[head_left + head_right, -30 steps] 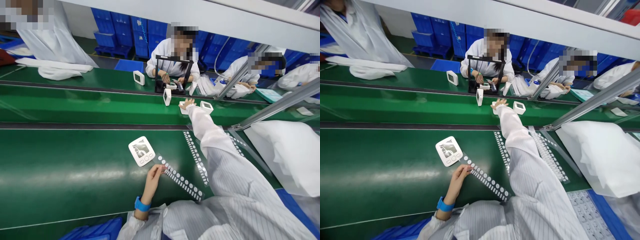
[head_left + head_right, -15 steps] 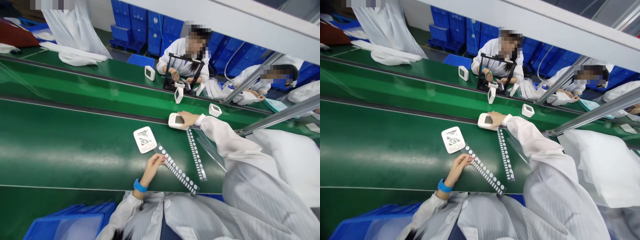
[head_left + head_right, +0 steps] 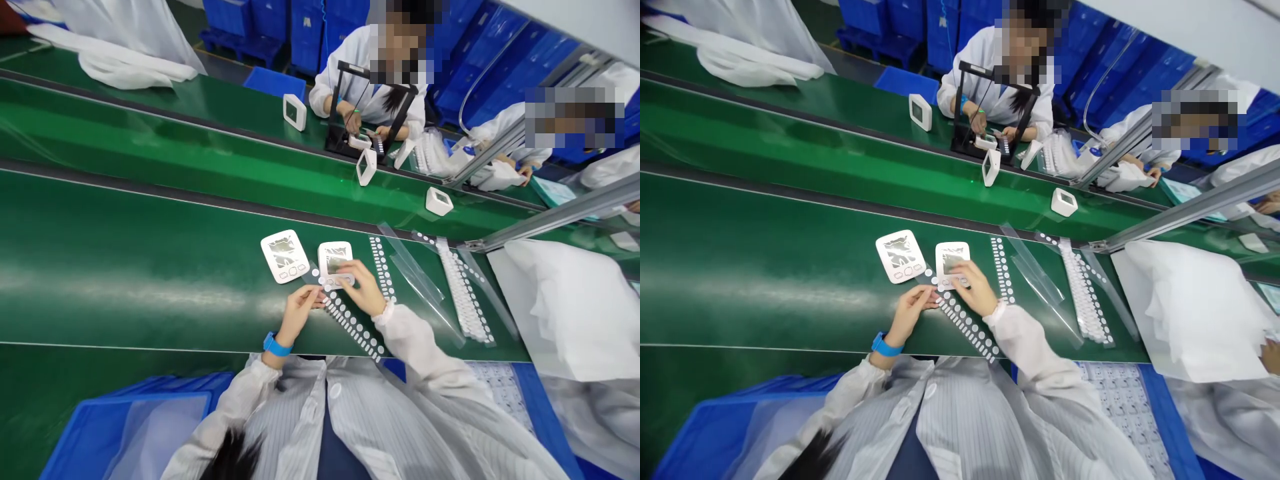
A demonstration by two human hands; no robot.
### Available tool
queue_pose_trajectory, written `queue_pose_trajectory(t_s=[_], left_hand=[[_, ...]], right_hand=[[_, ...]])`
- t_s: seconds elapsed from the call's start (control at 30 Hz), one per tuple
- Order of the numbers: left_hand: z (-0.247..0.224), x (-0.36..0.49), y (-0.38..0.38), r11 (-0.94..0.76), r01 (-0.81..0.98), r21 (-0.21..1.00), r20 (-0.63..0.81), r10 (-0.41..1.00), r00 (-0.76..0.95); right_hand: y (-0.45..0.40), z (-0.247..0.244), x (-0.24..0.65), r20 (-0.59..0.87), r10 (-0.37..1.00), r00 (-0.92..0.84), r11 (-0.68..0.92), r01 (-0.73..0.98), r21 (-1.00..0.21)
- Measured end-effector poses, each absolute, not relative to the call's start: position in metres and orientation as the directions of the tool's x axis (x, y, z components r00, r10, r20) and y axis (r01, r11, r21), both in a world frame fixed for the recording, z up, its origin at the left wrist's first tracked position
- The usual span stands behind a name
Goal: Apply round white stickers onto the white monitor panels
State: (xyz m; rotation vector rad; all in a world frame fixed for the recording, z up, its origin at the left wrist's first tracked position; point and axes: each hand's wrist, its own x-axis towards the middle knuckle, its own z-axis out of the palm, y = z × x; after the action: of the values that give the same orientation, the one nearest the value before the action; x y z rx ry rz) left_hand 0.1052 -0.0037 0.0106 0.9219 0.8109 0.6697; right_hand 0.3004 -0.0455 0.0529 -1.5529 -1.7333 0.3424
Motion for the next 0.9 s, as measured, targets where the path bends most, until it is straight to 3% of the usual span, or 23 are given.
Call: queue_pose_trajectory(t_s=[0.07,0.17,0.37,0.57,0.73,0.9], left_hand=[[0.010,0.105,-0.004,0.447,-0.148,0.882,-0.312,0.791,0.526],[0.009,0.104,-0.005,0.442,-0.134,0.887,-0.317,0.794,0.519],[0.003,0.104,-0.004,0.430,-0.136,0.892,-0.315,0.809,0.497],[0.005,0.104,-0.005,0.356,-0.139,0.924,-0.262,0.854,0.449],[0.005,0.093,-0.003,0.300,-0.114,0.947,-0.237,0.894,0.381],[0.008,0.078,0.002,0.254,-0.070,0.965,-0.216,0.915,0.342]], right_hand=[[-0.062,0.043,0.277,0.330,0.937,0.113,0.203,0.592,-0.780],[-0.075,0.029,0.254,0.326,0.924,0.199,0.177,0.535,-0.826],[-0.077,0.015,0.242,0.422,0.863,0.277,0.230,0.529,-0.817],[-0.076,0.013,0.236,0.348,0.891,0.293,0.150,0.532,-0.833],[-0.084,0.026,0.232,0.383,0.903,0.195,0.183,0.631,-0.754],[-0.077,0.027,0.248,0.283,0.817,0.502,-0.056,0.558,-0.828]])
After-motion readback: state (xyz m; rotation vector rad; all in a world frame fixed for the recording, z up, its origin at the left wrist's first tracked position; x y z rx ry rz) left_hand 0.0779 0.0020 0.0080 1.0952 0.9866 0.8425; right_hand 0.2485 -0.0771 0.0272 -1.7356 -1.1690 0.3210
